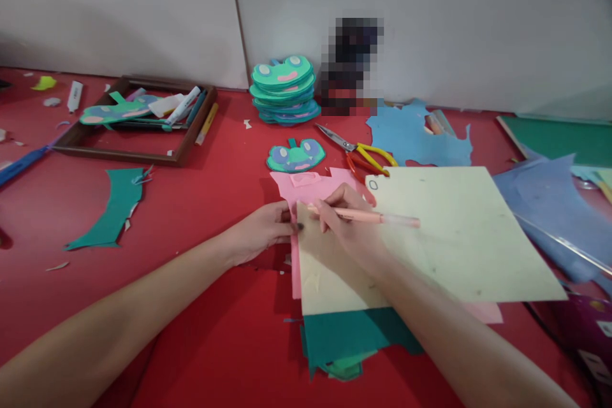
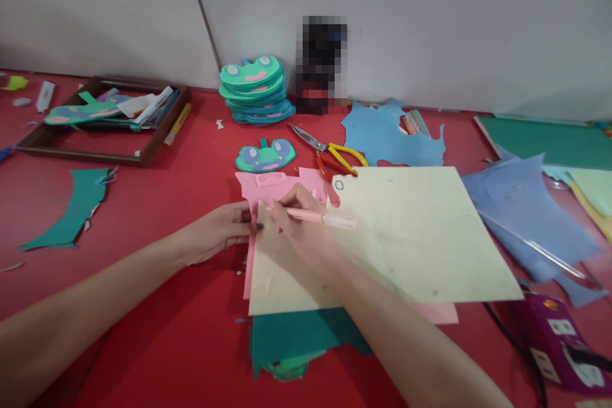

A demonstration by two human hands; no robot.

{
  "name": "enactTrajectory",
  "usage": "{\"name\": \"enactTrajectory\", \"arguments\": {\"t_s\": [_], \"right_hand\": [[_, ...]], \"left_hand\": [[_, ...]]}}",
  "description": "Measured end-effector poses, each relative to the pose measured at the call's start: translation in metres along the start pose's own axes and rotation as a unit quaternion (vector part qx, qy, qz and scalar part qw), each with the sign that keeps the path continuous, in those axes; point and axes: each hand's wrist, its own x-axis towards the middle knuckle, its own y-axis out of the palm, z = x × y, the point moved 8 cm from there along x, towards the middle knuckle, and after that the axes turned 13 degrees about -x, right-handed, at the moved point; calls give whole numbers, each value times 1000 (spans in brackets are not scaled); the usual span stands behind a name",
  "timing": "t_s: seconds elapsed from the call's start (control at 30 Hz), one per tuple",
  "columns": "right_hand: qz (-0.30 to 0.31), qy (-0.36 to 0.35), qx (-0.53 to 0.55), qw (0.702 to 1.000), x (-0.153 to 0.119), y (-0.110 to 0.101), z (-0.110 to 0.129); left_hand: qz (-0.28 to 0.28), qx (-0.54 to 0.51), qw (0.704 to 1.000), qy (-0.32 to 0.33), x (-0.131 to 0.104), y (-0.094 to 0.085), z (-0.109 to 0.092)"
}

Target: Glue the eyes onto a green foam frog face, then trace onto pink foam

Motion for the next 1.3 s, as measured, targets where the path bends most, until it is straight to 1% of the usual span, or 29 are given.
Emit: {"name": "enactTrajectory", "arguments": {"t_s": [0.1, 0.2, 0.27, 0.4, 0.47, 0.53, 0.67, 0.77, 0.93, 1.07, 1.2, 1.3], "right_hand": [[-16, -1, -10, 1000, -1, -2, 0], [-9, -3, 10, 1000, -1, 1, 1], [-7, -10, 30, 999, -1, 2, 1], [-38, -14, 57, 998, 0, -2, -1], [-44, -11, 49, 998, 0, -4, -1], [-41, -9, 17, 999, -1, -4, -1], [-25, 8, -64, 998, -2, -4, -2], [-15, 11, -103, 995, -3, -3, -4], [-6, 0, -109, 994, -3, 1, -6], [-6, 4, -109, 994, -3, 1, -5], [17, 8, -102, 995, -3, 4, -3], [7, 2, -100, 995, -3, 3, -3]], "left_hand": [[-9, 4, 1000, 2, -1, -2, 0], [-14, 16, 1000, 12, -1, -2, -1], [-4, 25, 999, 29, 0, 0, -2], [-4, 30, 998, 59, 3, -1, -2], [-6, 31, 997, 65, 4, -2, -1], [-2, 28, 998, 64, 4, -2, -1], [15, 7, 999, 36, 2, 1, -1], [12, -1, 1000, 22, 1, 0, 0], [8, -5, 1000, 23, 2, -2, 0], [3, -2, 1000, 28, 2, -3, -1], [4, -2, 1000, 26, 2, 0, -2], [6, -6, 1000, 24, 2, 1, -2]]}}
